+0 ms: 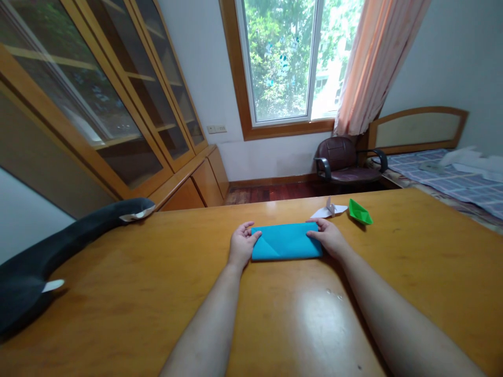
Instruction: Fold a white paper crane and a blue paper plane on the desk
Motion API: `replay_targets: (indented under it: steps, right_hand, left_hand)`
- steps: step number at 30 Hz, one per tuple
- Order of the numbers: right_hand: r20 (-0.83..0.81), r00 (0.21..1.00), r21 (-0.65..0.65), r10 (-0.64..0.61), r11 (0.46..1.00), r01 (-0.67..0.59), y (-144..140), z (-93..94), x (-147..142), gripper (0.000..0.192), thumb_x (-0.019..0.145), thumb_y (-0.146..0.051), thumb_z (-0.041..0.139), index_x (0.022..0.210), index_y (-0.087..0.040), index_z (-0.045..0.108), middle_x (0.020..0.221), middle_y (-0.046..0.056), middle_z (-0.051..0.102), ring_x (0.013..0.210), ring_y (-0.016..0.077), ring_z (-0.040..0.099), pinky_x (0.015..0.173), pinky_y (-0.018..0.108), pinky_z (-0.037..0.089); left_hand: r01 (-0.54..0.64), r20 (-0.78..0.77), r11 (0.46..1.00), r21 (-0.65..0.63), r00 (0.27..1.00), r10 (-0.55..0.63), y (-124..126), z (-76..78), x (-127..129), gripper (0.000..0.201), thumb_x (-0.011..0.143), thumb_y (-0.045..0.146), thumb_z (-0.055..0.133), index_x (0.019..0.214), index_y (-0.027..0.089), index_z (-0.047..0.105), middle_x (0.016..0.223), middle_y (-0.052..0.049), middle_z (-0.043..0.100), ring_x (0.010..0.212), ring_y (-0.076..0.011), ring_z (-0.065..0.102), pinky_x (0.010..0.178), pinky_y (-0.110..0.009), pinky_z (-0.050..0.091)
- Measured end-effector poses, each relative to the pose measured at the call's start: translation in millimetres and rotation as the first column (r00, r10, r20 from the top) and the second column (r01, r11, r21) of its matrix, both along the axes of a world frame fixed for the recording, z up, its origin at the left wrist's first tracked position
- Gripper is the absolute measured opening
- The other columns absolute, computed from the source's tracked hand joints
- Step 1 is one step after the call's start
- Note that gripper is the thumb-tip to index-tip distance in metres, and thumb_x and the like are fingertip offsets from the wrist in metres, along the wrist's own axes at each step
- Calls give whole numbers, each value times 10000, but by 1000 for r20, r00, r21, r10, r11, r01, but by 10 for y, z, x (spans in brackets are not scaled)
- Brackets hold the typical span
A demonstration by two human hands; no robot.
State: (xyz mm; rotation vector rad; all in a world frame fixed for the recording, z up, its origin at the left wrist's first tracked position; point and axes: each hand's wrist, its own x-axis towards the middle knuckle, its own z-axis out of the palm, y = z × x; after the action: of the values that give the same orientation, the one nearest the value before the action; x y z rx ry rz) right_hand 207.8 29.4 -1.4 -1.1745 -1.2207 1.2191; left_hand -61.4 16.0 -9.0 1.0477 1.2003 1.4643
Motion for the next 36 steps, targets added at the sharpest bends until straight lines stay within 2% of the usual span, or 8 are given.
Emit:
replay_targets:
  steps: [6, 11, 17, 22, 25, 28, 36]
  right_hand:
    - [-1, 1000, 8, -17, 1000, 17, -4, -18, -1, 441, 519, -317, 768, 919, -180, 640, 720, -2, 672, 630, 157, 595, 570, 266, 467]
    - [43, 999, 32, -26, 999, 24, -11, -4, 1, 447, 542, -333, 764, 943, -172, 653, 696, 2, 672, 605, 158, 598, 552, 268, 466]
    - [104, 994, 68, -27, 998, 20, -25, 19, 6, 442, 569, -365, 745, 960, -177, 666, 685, 5, 657, 595, 160, 589, 538, 269, 453]
    - [82, 996, 71, -30, 997, 24, -16, 1, 14, 505, 570, -386, 736, 1024, -187, 641, 659, -23, 598, 591, 145, 544, 528, 254, 411]
    - [81, 995, 116, -58, 992, 48, -5, -10, 19, 431, 599, -397, 713, 966, -180, 647, 631, -35, 559, 582, 132, 502, 524, 243, 376]
    - [84, 994, 138, -72, 989, 60, -1, -5, 20, 333, 614, -401, 700, 855, -178, 646, 684, -12, 592, 625, 138, 507, 564, 252, 390]
    - [93, 990, 156, -103, 984, 87, 33, -54, 37, 310, 627, -388, 720, 839, -169, 665, 736, 14, 637, 678, 159, 540, 616, 272, 406]
  left_hand:
    - [-45, 2, 998, 44, 999, 45, 33, -22, 17, 549, 559, 400, 832, 983, 122, 623, 627, 44, 574, 512, -67, 487, 487, -186, 359]
    - [-67, 4, 995, 74, 998, 66, 47, -51, 28, 466, 576, 365, 818, 932, 122, 639, 664, 29, 575, 572, -78, 512, 532, -192, 386]
    - [-77, 9, 995, 58, 997, 76, 49, -57, 45, 450, 560, 351, 818, 907, 131, 636, 686, 21, 587, 594, -86, 524, 550, -198, 402]
    - [-62, 19, 997, 47, 998, 61, 38, -35, 47, 435, 556, 344, 819, 886, 137, 624, 683, 18, 595, 591, -89, 527, 547, -197, 404]
    - [-43, 13, 998, 36, 999, 42, 22, -11, 50, 425, 556, 347, 814, 869, 142, 611, 687, 23, 590, 588, -86, 521, 544, -193, 400]
    - [-30, 8, 999, 36, 1000, 30, 8, 12, 53, 404, 562, 336, 804, 854, 146, 600, 689, 27, 585, 593, -86, 516, 546, -192, 397]
    - [-13, 3, 999, 51, 1000, 13, -5, 15, 42, 350, 567, 291, 788, 821, 152, 591, 677, 32, 580, 605, -95, 528, 551, -192, 397]
